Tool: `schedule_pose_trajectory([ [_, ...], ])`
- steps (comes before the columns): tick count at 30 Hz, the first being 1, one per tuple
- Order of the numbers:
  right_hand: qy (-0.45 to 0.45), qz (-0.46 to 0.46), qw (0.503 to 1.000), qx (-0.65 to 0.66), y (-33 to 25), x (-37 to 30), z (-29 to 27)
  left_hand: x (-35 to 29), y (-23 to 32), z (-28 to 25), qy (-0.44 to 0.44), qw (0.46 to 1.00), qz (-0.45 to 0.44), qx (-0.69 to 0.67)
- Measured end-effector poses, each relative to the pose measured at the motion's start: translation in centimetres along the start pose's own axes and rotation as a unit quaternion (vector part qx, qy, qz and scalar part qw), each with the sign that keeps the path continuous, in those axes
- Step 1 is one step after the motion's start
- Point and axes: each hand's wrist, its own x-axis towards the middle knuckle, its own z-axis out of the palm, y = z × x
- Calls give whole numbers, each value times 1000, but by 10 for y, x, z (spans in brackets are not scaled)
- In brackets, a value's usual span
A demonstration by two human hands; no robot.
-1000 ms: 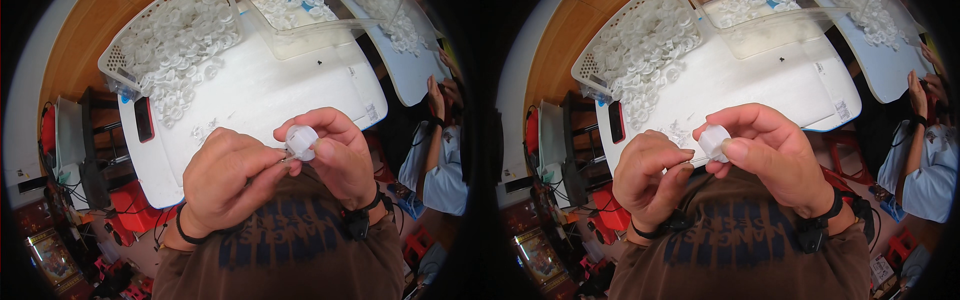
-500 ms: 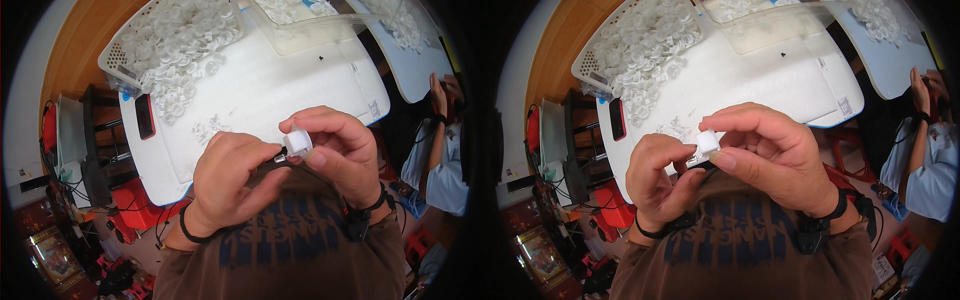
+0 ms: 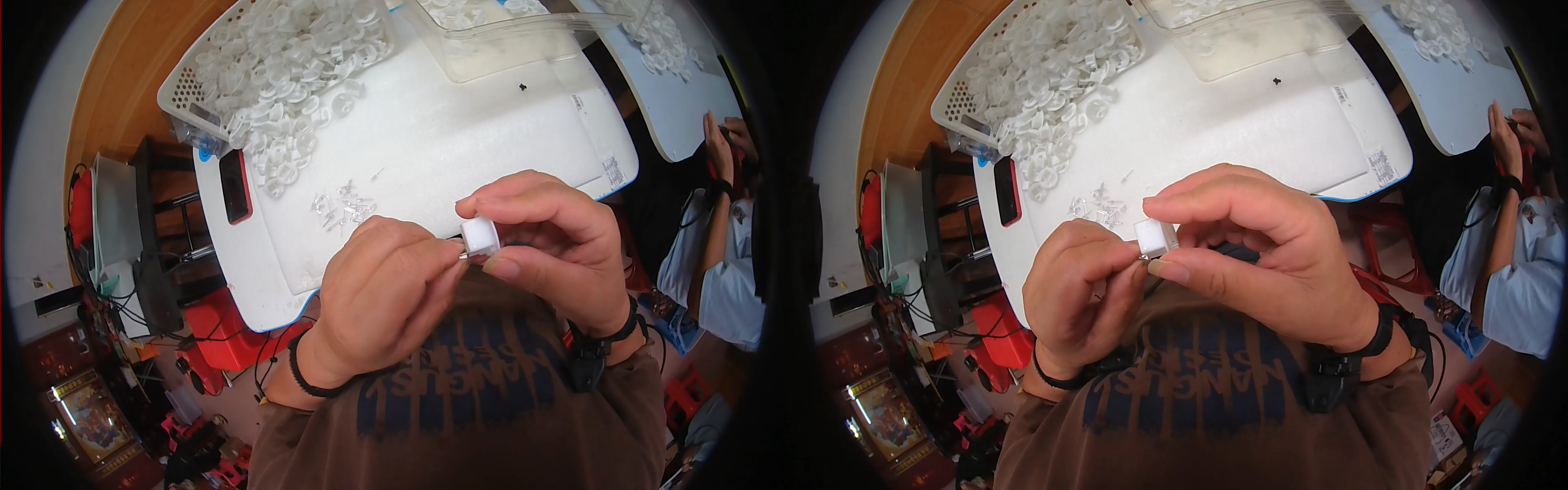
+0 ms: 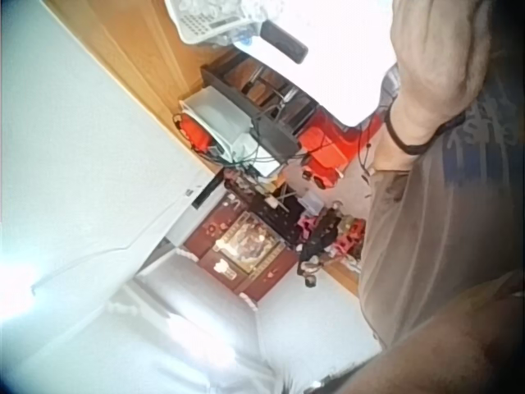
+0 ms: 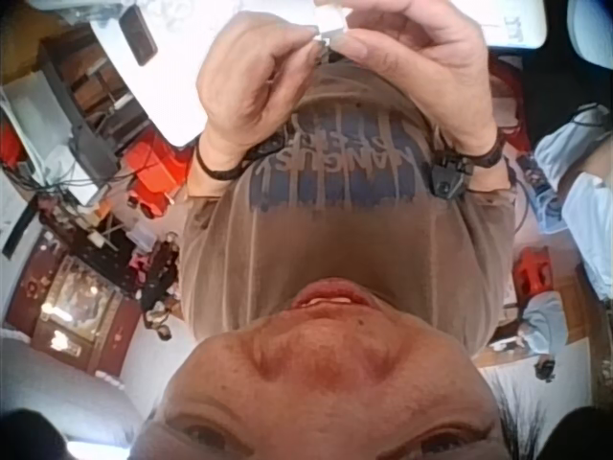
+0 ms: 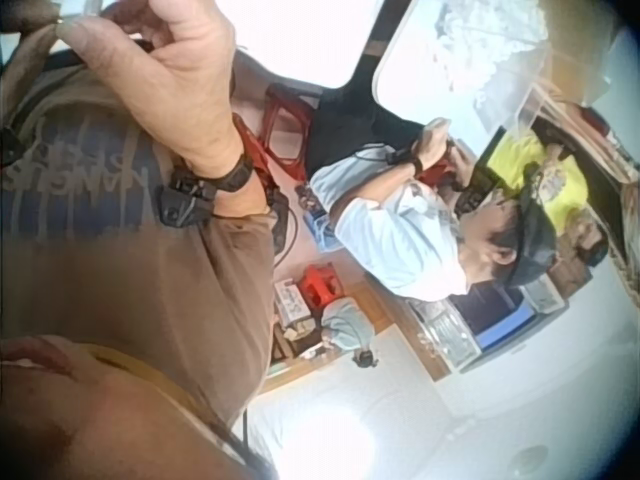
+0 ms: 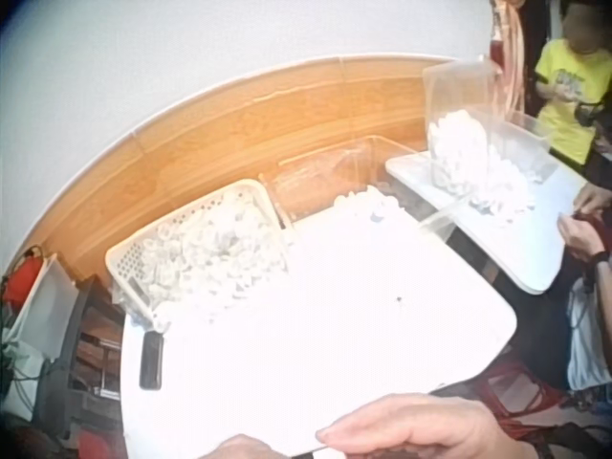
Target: The person is seen assembling small white plastic components by inserting a metal pin or wire into a pre-drilled hole in each piece.
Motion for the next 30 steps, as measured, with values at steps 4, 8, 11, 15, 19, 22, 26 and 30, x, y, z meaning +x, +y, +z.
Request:
schedule_pose_trajectory([
  [4, 16, 0, 999, 28, 5, -1, -2, 2, -3, 0, -24, 1000, -3, 2],
  [8, 63, -7, 997, -54, 3, -1, -14, -2, -4, 2, -48, 995, -82, -1],
  [11, 202, -58, 920, -332, 3, -2, -46, -15, -17, 2, -57, 992, -107, 31],
  [15, 312, -32, 776, -547, -3, -5, -103, -31, -37, -1, -93, 987, -123, 32],
  [19, 317, 38, 693, -646, 9, -2, -149, -35, -37, -2, -105, 983, -149, 35],
  [22, 295, 44, 652, -698, 33, -1, -180, -33, -38, 0, -109, 982, -149, 31],
  [26, 250, 73, 654, -710, 54, 3, -186, -34, -39, -1, -128, 981, -142, 41],
  [30, 252, 55, 684, -682, 42, 8, -164, -40, -45, -4, -125, 980, -152, 32],
])
